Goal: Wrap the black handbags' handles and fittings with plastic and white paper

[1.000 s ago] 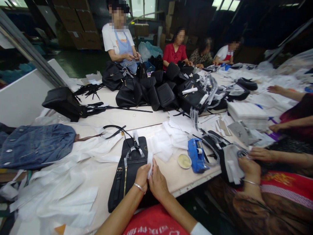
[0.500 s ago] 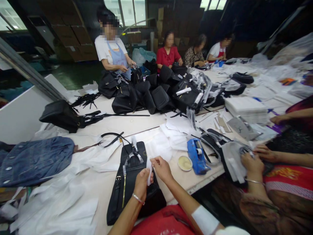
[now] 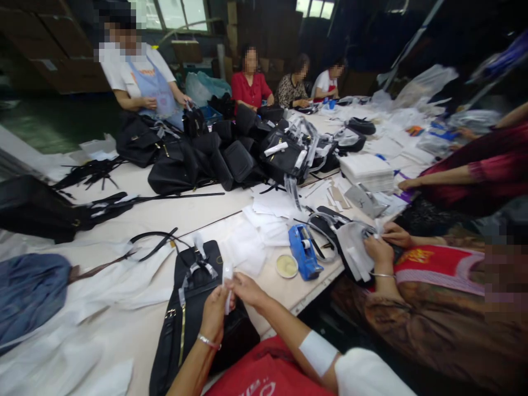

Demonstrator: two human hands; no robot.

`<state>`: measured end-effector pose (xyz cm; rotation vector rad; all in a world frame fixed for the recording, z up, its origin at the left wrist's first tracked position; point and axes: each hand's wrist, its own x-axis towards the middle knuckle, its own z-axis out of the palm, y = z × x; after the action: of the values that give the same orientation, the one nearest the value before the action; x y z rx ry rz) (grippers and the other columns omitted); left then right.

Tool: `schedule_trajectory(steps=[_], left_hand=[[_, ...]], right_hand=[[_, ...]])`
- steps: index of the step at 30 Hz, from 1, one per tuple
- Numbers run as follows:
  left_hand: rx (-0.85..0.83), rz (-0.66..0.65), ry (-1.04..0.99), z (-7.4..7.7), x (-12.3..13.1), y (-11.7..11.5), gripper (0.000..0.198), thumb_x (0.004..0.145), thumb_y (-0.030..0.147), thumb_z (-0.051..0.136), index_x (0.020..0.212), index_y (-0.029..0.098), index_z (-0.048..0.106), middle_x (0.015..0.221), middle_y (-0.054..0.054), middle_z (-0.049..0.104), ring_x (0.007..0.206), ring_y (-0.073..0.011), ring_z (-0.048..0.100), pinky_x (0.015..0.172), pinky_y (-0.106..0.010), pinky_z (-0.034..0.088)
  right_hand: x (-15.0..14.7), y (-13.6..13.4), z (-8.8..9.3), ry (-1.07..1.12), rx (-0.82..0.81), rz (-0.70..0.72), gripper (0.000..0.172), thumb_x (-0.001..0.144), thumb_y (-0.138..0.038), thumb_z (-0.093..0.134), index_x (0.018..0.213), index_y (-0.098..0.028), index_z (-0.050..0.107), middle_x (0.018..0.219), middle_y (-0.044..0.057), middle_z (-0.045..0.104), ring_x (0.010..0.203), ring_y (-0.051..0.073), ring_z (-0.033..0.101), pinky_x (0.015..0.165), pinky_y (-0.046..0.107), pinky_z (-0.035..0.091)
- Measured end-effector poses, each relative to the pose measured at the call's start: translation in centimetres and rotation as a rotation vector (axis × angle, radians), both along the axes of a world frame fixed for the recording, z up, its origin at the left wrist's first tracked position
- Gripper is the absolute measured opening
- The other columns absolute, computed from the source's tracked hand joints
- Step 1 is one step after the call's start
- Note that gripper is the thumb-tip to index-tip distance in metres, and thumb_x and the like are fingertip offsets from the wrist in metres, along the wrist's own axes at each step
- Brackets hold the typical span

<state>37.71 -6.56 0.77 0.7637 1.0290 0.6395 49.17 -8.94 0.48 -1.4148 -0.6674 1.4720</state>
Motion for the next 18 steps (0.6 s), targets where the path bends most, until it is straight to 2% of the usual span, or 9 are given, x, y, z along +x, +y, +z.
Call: schedule_trajectory(steps=[2,4,9,14,18], left_hand=[[-0.017,0.021,-0.008,-0.1,0.1,-0.1,0.037,0.065,0.048,0.07,0.072,0.013,0.059,0.057,0.002,0.054,0.047,-0.007,0.044,0.047,-0.02,0.035],[-0.038,0.047,-0.014,-0.2,0.2,-0.1,0.038,0.065,0.048,0.07,0.072,0.013,0.058,0.058,0.002,0.055,0.047,-0.0076,0.045,0.048,-0.02,0.036],[-0.014,0.078,0.0,-0.7,0.1,-0.4,0.038,0.067,0.049,0.069,0.073,0.013,0.058,0.058,0.001,0.057,0.049,-0.0094,0.049,0.05,-0.021,0.039],[0.048,0.045,0.082,-1.3,-0.3,-0.6,0.04,0.067,0.05,0.068,0.078,0.013,0.061,0.064,0.0,0.061,0.055,-0.0117,0.053,0.052,-0.021,0.04],[0.059,0.057,0.098,-1.3,-0.4,-0.6,0.042,0.065,0.05,0.069,0.083,0.013,0.062,0.067,-0.001,0.063,0.057,-0.0126,0.056,0.054,-0.022,0.041]], right_hand=[[0.0,-1.5,-0.1,0.01,0.016,-0.097,0.045,0.077,-0.049,0.058,0.109,-0.017,0.057,0.078,0.002,0.066,0.068,0.015,0.061,0.063,0.026,0.048],[-0.3,-2.6,-0.3,0.004,0.026,-0.129,0.042,0.078,-0.046,0.059,0.108,-0.018,0.057,0.086,0.004,0.066,0.078,0.016,0.062,0.07,0.028,0.048],[-2.0,-3.2,-1.2,0.021,0.072,-0.146,0.033,0.079,-0.04,0.056,0.105,-0.018,0.056,0.088,0.005,0.065,0.073,0.015,0.062,0.069,0.029,0.049],[-3.0,-3.1,-1.8,-0.248,0.074,-0.215,0.027,0.082,-0.036,0.052,0.103,-0.019,0.054,0.091,0.006,0.064,0.08,0.018,0.061,0.07,0.031,0.05],[-3.7,-3.3,-1.6,-0.435,0.043,-0.203,0.023,0.082,-0.03,0.052,0.104,-0.023,0.053,0.092,0.003,0.064,0.083,0.018,0.06,0.073,0.031,0.048]])
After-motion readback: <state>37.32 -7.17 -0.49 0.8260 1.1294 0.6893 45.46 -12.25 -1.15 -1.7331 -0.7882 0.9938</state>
